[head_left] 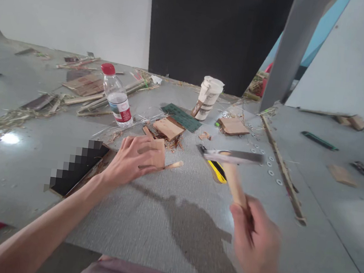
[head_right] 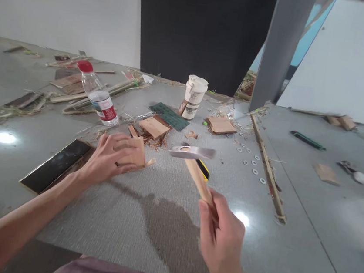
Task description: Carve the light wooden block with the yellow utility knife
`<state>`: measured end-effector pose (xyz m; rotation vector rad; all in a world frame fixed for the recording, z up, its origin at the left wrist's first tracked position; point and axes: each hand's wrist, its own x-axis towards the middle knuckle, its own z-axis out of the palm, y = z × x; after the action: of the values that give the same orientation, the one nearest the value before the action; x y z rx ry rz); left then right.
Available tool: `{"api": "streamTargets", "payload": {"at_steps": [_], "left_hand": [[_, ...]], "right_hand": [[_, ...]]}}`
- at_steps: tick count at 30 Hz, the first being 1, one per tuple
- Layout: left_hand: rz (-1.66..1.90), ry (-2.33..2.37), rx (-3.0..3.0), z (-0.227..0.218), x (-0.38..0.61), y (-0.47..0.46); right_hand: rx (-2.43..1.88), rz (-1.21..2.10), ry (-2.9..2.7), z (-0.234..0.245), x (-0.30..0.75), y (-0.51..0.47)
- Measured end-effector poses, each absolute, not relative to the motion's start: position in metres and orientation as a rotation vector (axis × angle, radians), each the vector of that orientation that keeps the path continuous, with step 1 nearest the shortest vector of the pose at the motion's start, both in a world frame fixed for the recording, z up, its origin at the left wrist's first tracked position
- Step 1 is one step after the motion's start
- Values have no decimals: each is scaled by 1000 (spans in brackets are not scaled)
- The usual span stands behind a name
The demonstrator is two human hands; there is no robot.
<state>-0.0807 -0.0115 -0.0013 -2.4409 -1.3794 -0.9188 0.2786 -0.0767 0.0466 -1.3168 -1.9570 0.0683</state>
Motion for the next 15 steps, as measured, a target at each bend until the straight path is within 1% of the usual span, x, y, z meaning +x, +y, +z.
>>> {"api": "streamTargets", "payload": {"at_steps": [2, 5, 7, 10, 15], "left_hand": [[-912, -1390, -2442, -1, -81, -12], [-917, -1390, -2435, -2, -81, -11], [-915, -1391, -2434, -3, -82, -10], [-913, -1390, -2431, -2, -82, -10], [-940, -1366, -2427, -2, -81, -11]], "right_hand": [[-1287, 66, -1973, 44, 279, -77], [-1256, 158, -2096, 41, 279, -77], [-1284, 154, -2056, 41, 278, -77], [-1294, 84, -1975, 46, 276, -78], [-1306, 176, -2082, 56, 277, -78]]}}
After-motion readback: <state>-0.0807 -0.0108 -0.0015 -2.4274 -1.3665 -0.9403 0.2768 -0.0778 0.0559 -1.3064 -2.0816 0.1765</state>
